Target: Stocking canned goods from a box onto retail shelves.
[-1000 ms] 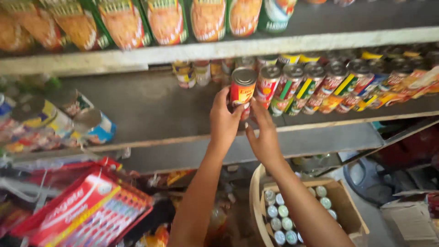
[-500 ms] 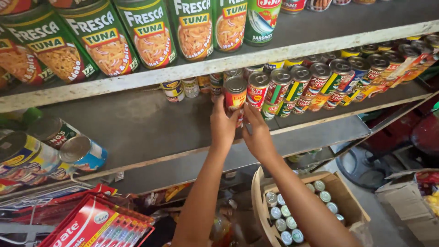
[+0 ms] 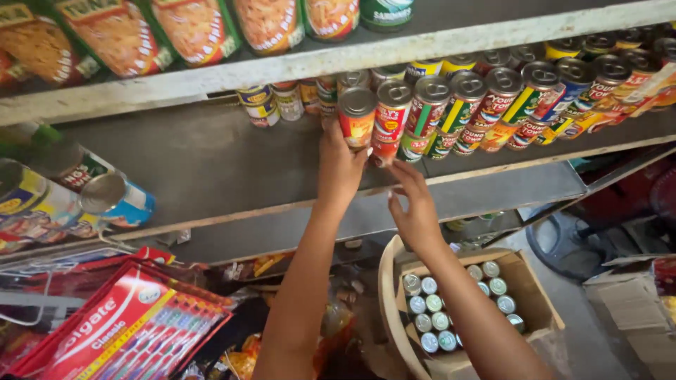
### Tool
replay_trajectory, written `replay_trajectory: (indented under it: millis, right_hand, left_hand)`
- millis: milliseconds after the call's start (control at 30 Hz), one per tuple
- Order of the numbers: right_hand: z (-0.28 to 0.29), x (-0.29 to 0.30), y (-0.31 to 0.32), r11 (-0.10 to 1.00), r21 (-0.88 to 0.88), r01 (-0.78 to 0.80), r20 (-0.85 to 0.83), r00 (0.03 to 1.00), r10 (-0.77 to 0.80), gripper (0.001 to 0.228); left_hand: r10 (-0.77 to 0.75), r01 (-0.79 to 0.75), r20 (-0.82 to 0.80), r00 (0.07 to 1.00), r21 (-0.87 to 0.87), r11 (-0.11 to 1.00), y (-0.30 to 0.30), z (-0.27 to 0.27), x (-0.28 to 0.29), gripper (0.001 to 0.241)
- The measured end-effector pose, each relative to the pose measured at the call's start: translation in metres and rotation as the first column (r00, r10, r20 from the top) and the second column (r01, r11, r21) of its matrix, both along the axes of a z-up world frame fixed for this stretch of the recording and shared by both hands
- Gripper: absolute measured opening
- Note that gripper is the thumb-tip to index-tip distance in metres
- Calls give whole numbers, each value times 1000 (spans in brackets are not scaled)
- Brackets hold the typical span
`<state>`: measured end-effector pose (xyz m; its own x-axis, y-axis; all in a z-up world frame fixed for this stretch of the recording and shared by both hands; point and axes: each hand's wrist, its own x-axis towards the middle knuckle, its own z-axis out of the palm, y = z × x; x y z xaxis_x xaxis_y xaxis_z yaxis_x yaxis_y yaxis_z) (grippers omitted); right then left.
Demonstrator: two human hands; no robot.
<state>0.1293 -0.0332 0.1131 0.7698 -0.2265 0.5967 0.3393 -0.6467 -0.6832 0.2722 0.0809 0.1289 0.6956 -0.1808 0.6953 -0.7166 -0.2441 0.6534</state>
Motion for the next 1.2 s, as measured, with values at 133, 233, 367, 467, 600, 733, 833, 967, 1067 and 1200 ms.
replay_trajectory:
  millis: [133,233,367,467,600,733,833,967,1067,1200]
  right_hand:
    - [-46,-48,-50,996,73,52,-48,998,-48,57]
    - [-103,-84,-102,984,106,146,-124,983,-132,54]
    - [-198,-126,-161,943,100,318,-323,907,-272,48]
    - [-284,-159,-190,922,87,378,-453,839,-301,45]
    - [-394,-168,-213,956,148,255,-603,789,-117,49]
    - [-451,-157,-183,972,213,104,-754,650,95,59]
    - [-485,-140,-166,963,268,31,-803,560,206,63]
    - [-459,-121,-150,915,400,-54,-686,644,338,66]
    - [-448,-129,-150,943,333,-14,-709,656,260,67]
    - [-411,-151,-152,960,207,187,-721,692,20,49]
  left_hand:
    - [149,-144,34,988,-122,982,-5,11,-76,68]
    - [223,-212,34,974,-198,957,-30,-23,-143,58]
    - [2,-27,-236,972,-103,994,-82,-120,-211,46]
    - [-35,12,-516,856,-48,999,-115,-190,-235,44]
    - [239,-68,-730,641,256,964,-136,-350,-236,46]
    - [476,58,-795,376,533,844,-135,-449,-234,62]
    - [445,-107,-762,470,452,886,-136,-499,-235,74]
    - [512,-109,-793,331,506,855,-146,-501,-231,43]
    - [344,-110,-873,346,326,939,-157,-497,-243,42]
    - [313,-75,-778,545,327,942,-169,-403,-261,43]
